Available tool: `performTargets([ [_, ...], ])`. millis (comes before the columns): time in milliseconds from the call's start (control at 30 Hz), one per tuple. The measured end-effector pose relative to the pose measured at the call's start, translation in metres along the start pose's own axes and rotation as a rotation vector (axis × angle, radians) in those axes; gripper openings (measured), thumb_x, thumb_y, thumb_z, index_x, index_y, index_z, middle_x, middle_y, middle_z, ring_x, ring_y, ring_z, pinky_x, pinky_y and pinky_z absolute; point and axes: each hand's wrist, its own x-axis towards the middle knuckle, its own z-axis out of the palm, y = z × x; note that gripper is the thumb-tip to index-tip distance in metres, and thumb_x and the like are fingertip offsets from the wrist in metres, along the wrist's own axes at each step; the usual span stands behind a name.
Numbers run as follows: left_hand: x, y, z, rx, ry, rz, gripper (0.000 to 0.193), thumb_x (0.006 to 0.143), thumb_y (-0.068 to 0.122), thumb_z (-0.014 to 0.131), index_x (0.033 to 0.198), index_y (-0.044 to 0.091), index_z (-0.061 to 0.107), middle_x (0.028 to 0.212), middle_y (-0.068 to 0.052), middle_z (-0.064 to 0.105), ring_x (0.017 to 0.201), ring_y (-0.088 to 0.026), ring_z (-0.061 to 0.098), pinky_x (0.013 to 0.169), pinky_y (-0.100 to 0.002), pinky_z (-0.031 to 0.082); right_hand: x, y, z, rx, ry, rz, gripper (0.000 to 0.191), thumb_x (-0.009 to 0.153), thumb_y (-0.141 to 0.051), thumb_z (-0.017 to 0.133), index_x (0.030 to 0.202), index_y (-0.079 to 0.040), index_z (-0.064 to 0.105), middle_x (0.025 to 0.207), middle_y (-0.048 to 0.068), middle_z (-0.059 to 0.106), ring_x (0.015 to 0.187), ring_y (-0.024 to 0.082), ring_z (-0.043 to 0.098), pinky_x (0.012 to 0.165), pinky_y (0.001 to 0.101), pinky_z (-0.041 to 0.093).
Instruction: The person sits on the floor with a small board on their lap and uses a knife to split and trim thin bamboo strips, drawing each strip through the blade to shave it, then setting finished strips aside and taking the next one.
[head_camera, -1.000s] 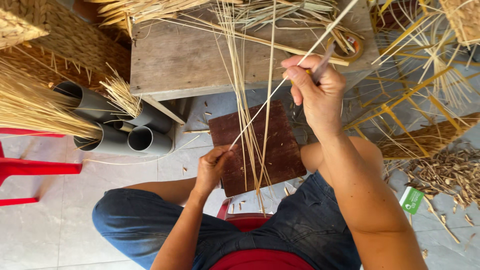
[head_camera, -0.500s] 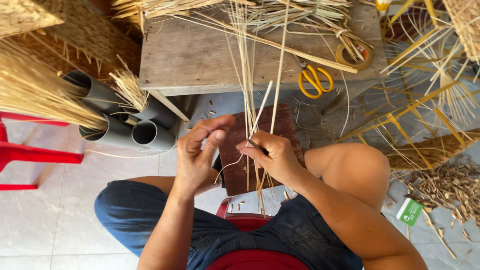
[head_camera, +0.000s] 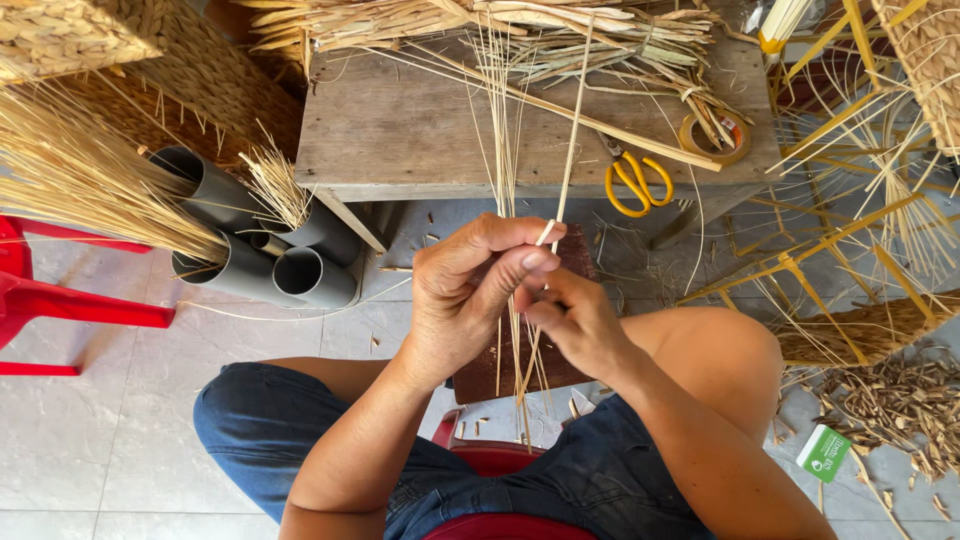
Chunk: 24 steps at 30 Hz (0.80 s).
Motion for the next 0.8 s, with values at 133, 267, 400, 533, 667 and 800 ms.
performTargets([
  [133, 0.010, 0.014, -0.006, 0.105, 0.038, 0.190, 0.014, 0.108, 0.003, 0.068, 0.122, 0.003, 0.071, 0.108, -0.008, 0.074, 0.094, -0.010, 0.070, 0.084, -0.023, 0.058, 0.004, -0.024, -0.022, 0.223, 0.048, 0.005, 0.066, 0.109, -0.055, 0.037, 0.154, -0.007, 0.047, 0.092, 0.003, 0.060, 0.065, 0.004, 0.045, 0.057, 0.0184, 0.038],
  [267, 0.019, 0.034, -0.020, 0.298, 0.061, 0.338, 0.011, 0.108, 0.003, 0.068, 0.118, 0.007, 0.071, 0.109, -0.008, 0.074, 0.095, -0.010, 0.071, 0.085, -0.023, 0.062, 0.009, -0.040, -0.028, 0.206, 0.188, 0.070, 0.054, 0.113, -0.037, 0.044, 0.152, 0.000, 0.044, 0.089, 0.005, 0.059, 0.066, 0.007, 0.047, 0.059, 0.0209, 0.040],
  [400, 0.025, 0.024, -0.019, 0.190, -0.119, 0.196, 0.017, 0.107, 0.004, 0.066, 0.124, 0.007, 0.071, 0.110, -0.007, 0.074, 0.093, -0.009, 0.072, 0.083, -0.022, 0.063, 0.007, -0.049, -0.029, 0.296, 0.212, -0.025, 0.048, 0.116, -0.030, 0.046, 0.152, 0.001, 0.045, 0.090, 0.008, 0.060, 0.068, 0.009, 0.050, 0.062, 0.0223, 0.043],
  [533, 0.010, -0.008, -0.015, 0.099, -0.190, -0.018, 0.021, 0.107, 0.005, 0.063, 0.126, 0.005, 0.071, 0.105, -0.005, 0.071, 0.096, -0.010, 0.071, 0.084, -0.024, 0.059, -0.010, -0.059, -0.036, 0.404, 0.071, -0.152, 0.050, 0.114, -0.029, 0.050, 0.156, -0.003, 0.040, 0.090, 0.010, 0.065, 0.067, 0.010, 0.054, 0.064, 0.0226, 0.046],
  [667, -0.014, -0.032, -0.019, 0.041, -0.196, -0.074, 0.019, 0.106, 0.005, 0.064, 0.123, 0.005, 0.072, 0.101, -0.004, 0.071, 0.093, -0.010, 0.069, 0.081, -0.024, 0.057, -0.021, -0.062, -0.038, 0.486, -0.126, -0.049, 0.053, 0.111, -0.017, 0.056, 0.158, -0.007, 0.035, 0.092, 0.012, 0.067, 0.068, 0.009, 0.054, 0.063, 0.0219, 0.048],
  [800, -0.023, -0.042, -0.023, 0.060, -0.196, -0.029, 0.015, 0.105, 0.005, 0.067, 0.118, 0.004, 0.072, 0.101, -0.004, 0.070, 0.095, -0.011, 0.067, 0.084, -0.025, 0.057, -0.018, -0.056, -0.030, 0.325, -0.110, -0.014, 0.046, 0.110, -0.006, 0.055, 0.154, -0.005, 0.043, 0.094, 0.014, 0.068, 0.068, 0.008, 0.052, 0.062, 0.0219, 0.046],
])
